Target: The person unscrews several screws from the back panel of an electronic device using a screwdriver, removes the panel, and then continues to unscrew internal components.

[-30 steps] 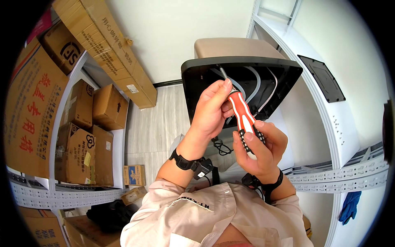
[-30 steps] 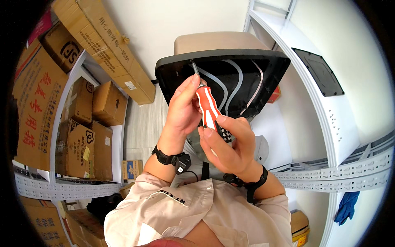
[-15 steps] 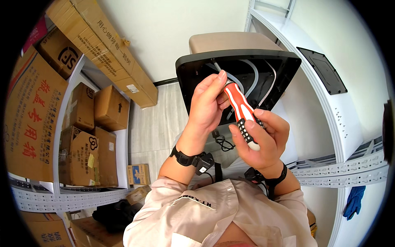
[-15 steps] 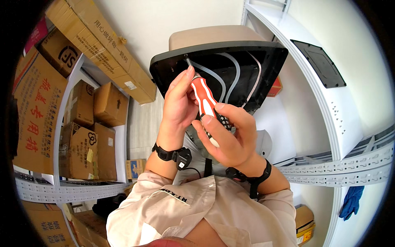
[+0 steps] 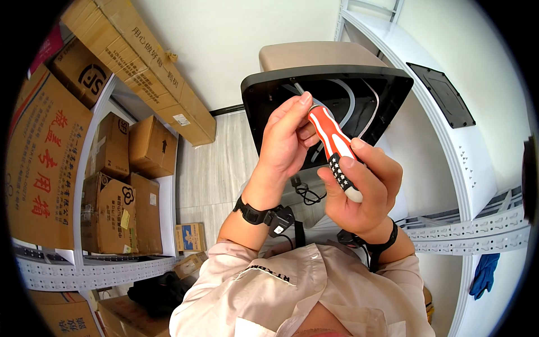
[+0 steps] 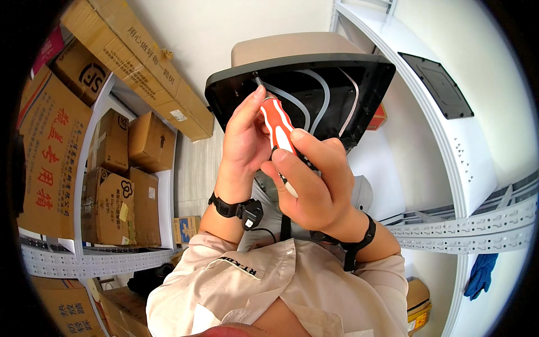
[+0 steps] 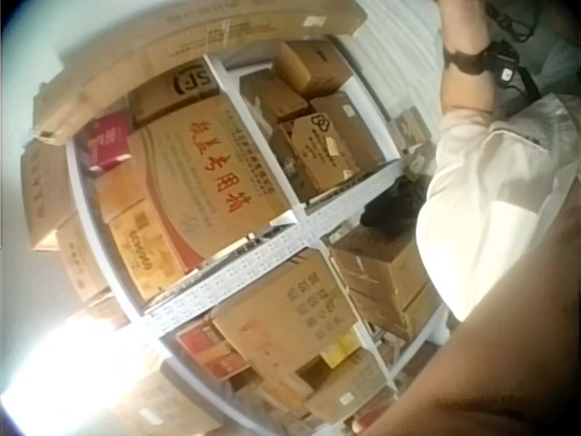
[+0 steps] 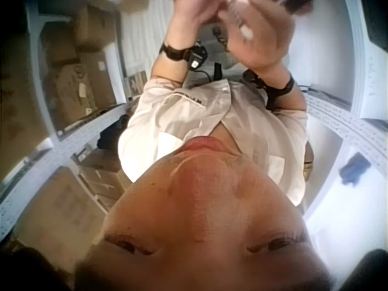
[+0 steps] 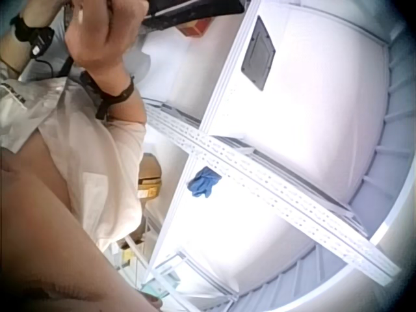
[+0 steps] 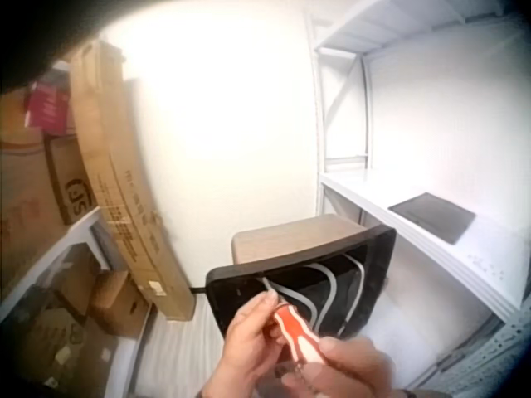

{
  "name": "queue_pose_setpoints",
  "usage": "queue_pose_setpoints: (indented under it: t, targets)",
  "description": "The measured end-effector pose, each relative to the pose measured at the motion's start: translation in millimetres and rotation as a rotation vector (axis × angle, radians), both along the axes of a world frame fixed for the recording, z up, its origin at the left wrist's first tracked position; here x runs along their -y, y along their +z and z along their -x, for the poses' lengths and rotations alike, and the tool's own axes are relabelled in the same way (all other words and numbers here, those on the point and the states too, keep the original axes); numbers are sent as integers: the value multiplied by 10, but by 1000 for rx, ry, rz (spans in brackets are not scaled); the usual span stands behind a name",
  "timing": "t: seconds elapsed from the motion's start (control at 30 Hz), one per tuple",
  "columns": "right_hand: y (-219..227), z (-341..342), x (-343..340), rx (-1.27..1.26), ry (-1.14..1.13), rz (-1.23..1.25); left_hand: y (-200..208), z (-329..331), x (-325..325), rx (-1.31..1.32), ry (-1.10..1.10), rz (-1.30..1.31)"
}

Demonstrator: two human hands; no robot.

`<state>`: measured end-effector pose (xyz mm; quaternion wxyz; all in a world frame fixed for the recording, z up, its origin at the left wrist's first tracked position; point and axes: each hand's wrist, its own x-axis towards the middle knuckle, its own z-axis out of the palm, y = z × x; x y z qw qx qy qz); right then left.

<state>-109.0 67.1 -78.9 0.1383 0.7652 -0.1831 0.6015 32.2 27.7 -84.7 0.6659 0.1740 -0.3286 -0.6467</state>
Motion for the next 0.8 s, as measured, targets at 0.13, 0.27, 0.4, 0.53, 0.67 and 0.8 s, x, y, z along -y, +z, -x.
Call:
queue_pose_setpoints:
  t: [0.13, 0.27, 0.4, 0.53, 0.67, 0.8]
  targets:
    - [32, 21, 65, -91, 81, 53, -15, -1, 29, -45, -14, -52]
    - [16, 2, 71, -194, 100, 91, -40, -26, 63, -113, -66, -55]
    - [105, 13, 82, -203, 127, 127, -26, -5, 38, -171, -106, -38]
    - [76, 16, 146, -91, 154, 57, -4, 73, 46, -194, -82, -4]
    - [96, 7, 5, 23, 29, -139, -56, 88, 81, -229, -90, 21]
    - [102, 86, 60, 36, 42, -92, -61, 96, 84, -173, -86, 65]
